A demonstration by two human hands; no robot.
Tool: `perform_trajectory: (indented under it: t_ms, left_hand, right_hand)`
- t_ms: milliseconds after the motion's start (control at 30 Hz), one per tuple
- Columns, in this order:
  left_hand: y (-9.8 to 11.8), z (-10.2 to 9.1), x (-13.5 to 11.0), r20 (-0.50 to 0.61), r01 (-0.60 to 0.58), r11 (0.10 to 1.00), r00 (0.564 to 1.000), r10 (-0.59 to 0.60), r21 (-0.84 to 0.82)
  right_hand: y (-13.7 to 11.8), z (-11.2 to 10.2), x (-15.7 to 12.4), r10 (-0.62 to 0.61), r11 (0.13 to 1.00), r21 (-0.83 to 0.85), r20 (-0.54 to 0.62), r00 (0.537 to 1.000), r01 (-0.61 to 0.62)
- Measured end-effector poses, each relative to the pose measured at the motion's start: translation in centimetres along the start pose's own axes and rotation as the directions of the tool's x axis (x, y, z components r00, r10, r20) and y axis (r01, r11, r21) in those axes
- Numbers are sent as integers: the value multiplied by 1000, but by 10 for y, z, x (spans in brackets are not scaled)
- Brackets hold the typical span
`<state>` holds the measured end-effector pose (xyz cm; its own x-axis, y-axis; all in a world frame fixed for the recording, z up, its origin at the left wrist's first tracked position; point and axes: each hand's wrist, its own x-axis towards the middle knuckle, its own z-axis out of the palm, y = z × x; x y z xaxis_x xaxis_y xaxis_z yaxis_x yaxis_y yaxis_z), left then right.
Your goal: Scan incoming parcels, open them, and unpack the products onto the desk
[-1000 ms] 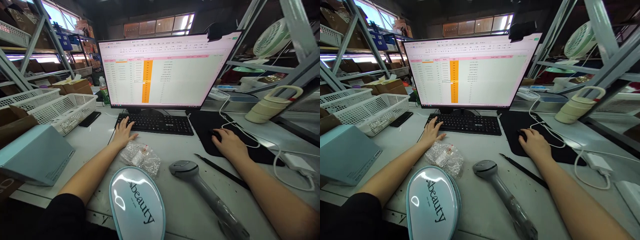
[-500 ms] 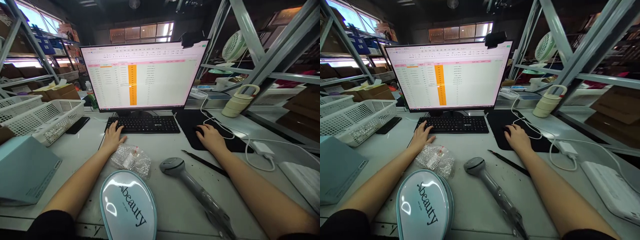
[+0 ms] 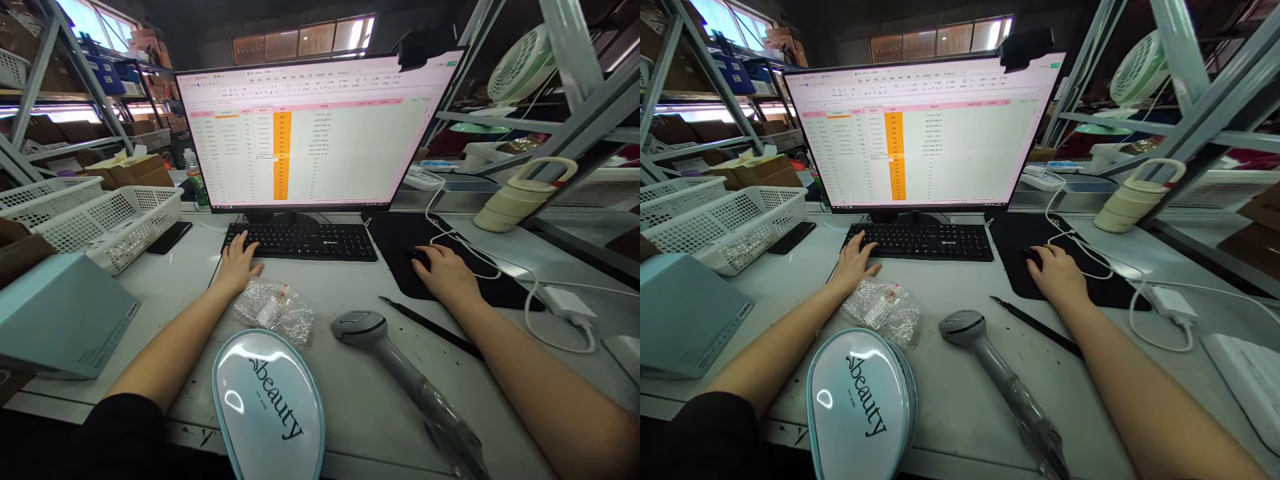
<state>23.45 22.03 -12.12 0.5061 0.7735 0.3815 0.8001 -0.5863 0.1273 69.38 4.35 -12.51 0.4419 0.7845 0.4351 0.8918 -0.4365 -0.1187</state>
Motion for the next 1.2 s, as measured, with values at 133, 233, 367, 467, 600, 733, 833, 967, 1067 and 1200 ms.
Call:
perform_trajectory:
  t_ms: [133,233,367,467,600,733,833,967,1067,1200]
  left_hand:
    - [0,0,0,4,1,1000,1000,-1,4]
    - [0,-1,0,13,-2,1000,1000,2,10]
    - [1,-2,0,12,3,1000,1000,-3,15]
    - [1,-2,0,4,1,1000,1000,-1,18]
    - [0,-1,-1,-7,-14,1000,1000,14,21]
    - [-2,1,0,-23,-20,1000,1000,20,20]
    - [-3,3,0,-24,-25,1000,999,25,19]
    - [-1,2,1,-16,-16,999,1000,16,29]
    - [0,1,1,-14,-6,999,1000,7,33]
    - [0,4,-1,-24,-14,1000,1000,14,12]
  right_hand:
    - [1,0,1,0,1000,3,20,1000,0]
    - [2,1,2,-2,1000,12,22,1000,2]
    - [4,3,2,-15,1000,8,7,1000,15]
    - [4,4,2,-27,1000,0,-8,1000,27]
    - [2,3,1,-16,1000,-5,-10,1000,16]
    - [1,1,0,-13,1000,-1,-6,1000,13]
    - [0,1,0,-12,1000,10,-15,1000,12]
    - [4,5,0,-17,1000,11,-31,999,17]
    - [10,11,3,-51,998,27,-41,998,52]
    - [16,16,8,-49,999,21,-34,998,50]
